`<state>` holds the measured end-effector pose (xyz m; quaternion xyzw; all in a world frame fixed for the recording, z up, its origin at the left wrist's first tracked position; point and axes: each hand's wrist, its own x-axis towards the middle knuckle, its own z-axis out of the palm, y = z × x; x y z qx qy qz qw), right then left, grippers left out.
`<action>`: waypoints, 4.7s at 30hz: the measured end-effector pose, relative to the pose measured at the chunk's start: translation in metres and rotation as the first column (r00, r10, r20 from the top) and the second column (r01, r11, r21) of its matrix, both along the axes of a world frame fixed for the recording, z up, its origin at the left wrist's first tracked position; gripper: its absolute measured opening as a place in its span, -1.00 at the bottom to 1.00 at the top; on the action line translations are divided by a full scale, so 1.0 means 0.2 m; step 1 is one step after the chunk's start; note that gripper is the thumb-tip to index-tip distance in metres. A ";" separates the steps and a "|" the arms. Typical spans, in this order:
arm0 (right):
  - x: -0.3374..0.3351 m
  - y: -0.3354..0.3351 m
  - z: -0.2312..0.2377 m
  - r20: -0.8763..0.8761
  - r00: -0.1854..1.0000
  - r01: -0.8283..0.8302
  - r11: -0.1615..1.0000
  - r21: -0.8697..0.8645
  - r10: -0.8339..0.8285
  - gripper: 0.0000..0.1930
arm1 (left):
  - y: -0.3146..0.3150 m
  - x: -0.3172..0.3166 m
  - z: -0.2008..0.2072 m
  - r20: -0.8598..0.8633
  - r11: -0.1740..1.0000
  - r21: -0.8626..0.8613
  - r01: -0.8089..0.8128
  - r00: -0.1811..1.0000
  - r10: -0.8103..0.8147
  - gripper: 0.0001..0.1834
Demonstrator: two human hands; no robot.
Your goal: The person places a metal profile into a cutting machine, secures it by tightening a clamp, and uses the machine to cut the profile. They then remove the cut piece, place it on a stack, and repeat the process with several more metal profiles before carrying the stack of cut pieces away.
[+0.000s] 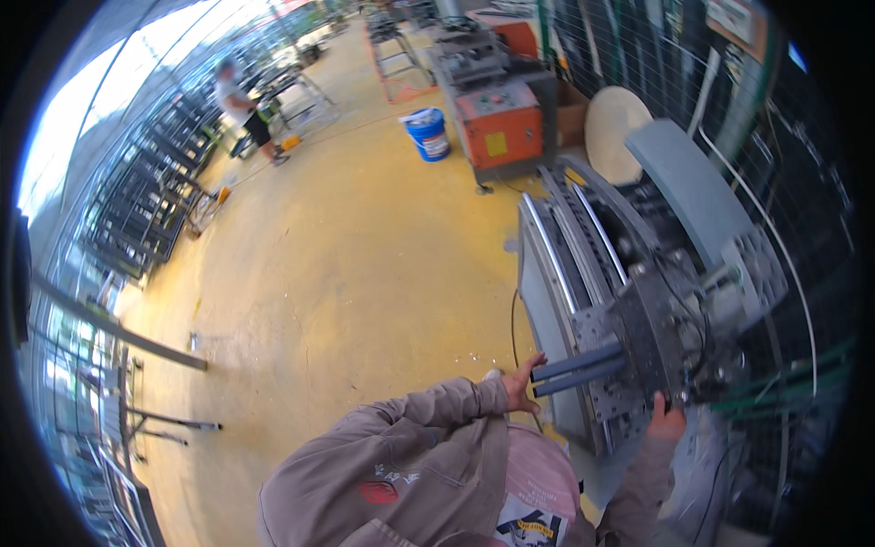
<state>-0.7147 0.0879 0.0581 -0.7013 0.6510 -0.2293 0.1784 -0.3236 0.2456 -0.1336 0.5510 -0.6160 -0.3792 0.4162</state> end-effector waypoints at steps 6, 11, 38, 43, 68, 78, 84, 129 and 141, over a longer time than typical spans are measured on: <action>-0.20 -0.19 -0.07 -0.129 0.989 0.076 0.996 0.041 -0.071 -0.49 | -0.16 -0.28 0.01 -0.147 0.975 0.106 -0.197 0.966 0.211 0.61; -0.36 -0.25 -0.08 -0.015 0.998 0.059 0.998 0.038 -0.058 -0.54 | -0.25 -0.35 0.05 -0.108 0.971 0.009 -0.239 0.965 0.238 0.33; -0.29 -0.14 0.00 0.079 0.990 0.114 0.993 0.002 -0.114 -0.53 | -0.19 -0.29 0.17 -0.075 0.976 0.140 -0.169 0.981 0.181 0.00; -0.34 -0.20 -0.04 0.075 0.994 0.073 0.996 0.049 -0.077 -0.56 | -0.22 -0.29 0.17 -0.122 0.974 0.127 -0.189 0.971 0.205 -0.03; -0.15 -0.70 0.04 0.008 0.994 0.112 0.994 0.007 -0.112 -0.56 | -0.82 -0.25 0.08 -0.141 0.956 0.069 -0.286 0.946 0.293 -0.05; -0.15 -1.12 -0.55 0.158 0.985 0.064 0.998 0.019 -0.066 -0.64 | -0.92 -0.12 -0.21 -0.203 0.938 0.079 -0.336 0.916 0.345 0.06; -0.02 -0.55 -0.54 0.143 0.983 0.121 0.992 -0.016 -0.118 -0.59 | -0.34 0.06 -0.08 0.013 0.971 0.042 -0.235 0.972 0.235 0.24; 1.00 1.66 -0.80 0.823 0.261 0.051 0.859 0.510 -0.504 -0.20 | 0.93 0.10 0.06 0.107 0.888 0.204 0.411 0.893 -0.438 -0.19; 0.84 1.21 -0.38 0.594 0.759 -0.290 0.955 -0.059 0.267 0.39 | 0.05 0.08 0.56 -0.466 0.949 -0.149 0.278 0.827 -0.315 0.74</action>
